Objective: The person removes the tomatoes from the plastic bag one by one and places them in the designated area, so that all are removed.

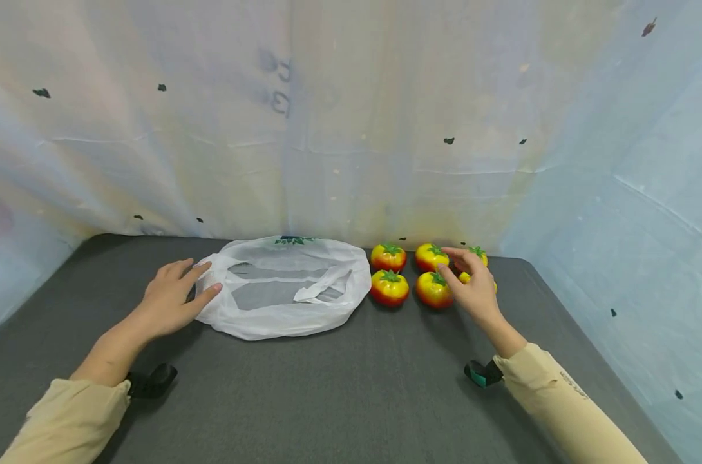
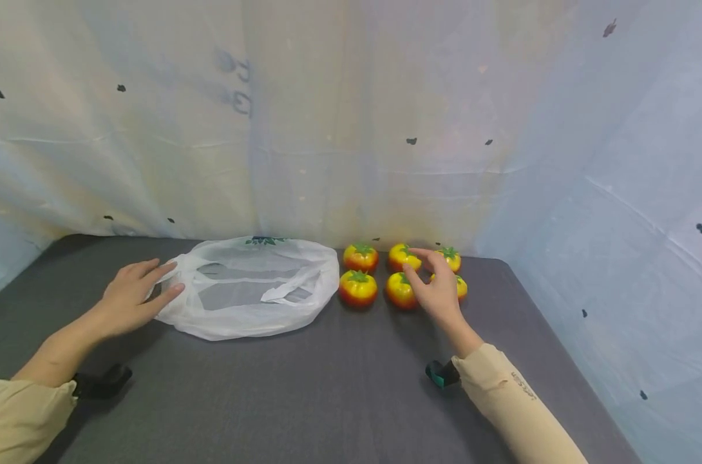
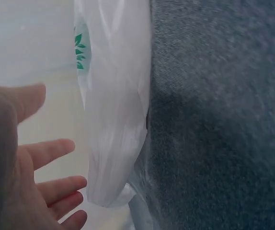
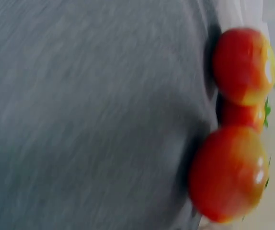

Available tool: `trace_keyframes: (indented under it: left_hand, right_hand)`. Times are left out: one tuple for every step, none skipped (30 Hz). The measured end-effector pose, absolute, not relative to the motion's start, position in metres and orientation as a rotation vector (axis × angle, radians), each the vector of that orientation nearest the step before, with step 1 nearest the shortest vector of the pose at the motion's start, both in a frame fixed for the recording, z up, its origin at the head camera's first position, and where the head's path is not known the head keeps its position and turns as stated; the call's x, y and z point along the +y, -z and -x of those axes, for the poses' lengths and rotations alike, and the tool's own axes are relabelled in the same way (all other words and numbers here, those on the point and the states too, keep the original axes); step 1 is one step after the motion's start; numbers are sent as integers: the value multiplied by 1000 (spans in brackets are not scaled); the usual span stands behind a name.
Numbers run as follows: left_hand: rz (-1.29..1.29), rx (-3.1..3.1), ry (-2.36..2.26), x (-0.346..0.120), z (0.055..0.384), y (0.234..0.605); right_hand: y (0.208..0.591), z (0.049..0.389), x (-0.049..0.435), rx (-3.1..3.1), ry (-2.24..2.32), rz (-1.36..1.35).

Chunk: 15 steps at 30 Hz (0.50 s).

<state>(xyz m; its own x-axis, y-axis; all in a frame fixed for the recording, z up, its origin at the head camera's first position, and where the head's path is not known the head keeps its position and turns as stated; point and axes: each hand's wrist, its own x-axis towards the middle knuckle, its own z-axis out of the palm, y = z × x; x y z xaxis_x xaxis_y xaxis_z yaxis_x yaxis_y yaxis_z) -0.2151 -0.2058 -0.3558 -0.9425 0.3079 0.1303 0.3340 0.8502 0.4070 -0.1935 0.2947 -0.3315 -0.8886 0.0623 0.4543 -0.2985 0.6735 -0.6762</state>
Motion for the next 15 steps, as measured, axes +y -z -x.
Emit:
trace_keyframes:
  left_hand:
    - [519,-2979,652,-205,214,355]
    - [522,-2991,639,-204,213,355]
    - [530,-2996,631,-204,213,355]
    - [532,-2998,626,-203,212,354]
    - [532,-3002,623,-202,211,354]
    - [531,-3008,620,-202,211,355]
    - [527,-3016,618,-202,211,355]
    - [520,-3025,615,-202,210,355]
    - [514,-3035,613,-203,210,356]
    - [507,-3044,611,-203,209,356]
    - [503,-3052,606,-203,209,357]
    - [499,-3058,601,-203,209,357]
    - [497,-3062,599,-203,208,357]
    - [496,-3064,599,-203,208,357]
    - [497,-3064,599,-203,208,357]
  right_hand:
    - [332,194,292,-2437,-1105,-198]
    - [333,195,289,-2427,-1116,-211]
    - [334,195,287,-2419,-1119,-216]
    - [335,196,285,-2414,-1123,-218]
    - [336,197,282,-2407,-1120,-229]
    - [337,197,280,-2400,-1111,-241]
    - [338,198,277,-2397,-1097,-254]
    - [339,199,275,-2394,-1078,-270]
    - [340,199,272,-2393,-1059,-290]
    - [341,200,270,-2388,-1048,-315]
    - [341,200,267,-2382,-1038,-338]
    - [342,200,265,-2376,-1024,-354]
    - [342,200,263,-2374,-1009,-368]
    - [342,200,261,-2371,-993,-386]
    - [342,200,259,-2371,-980,-402]
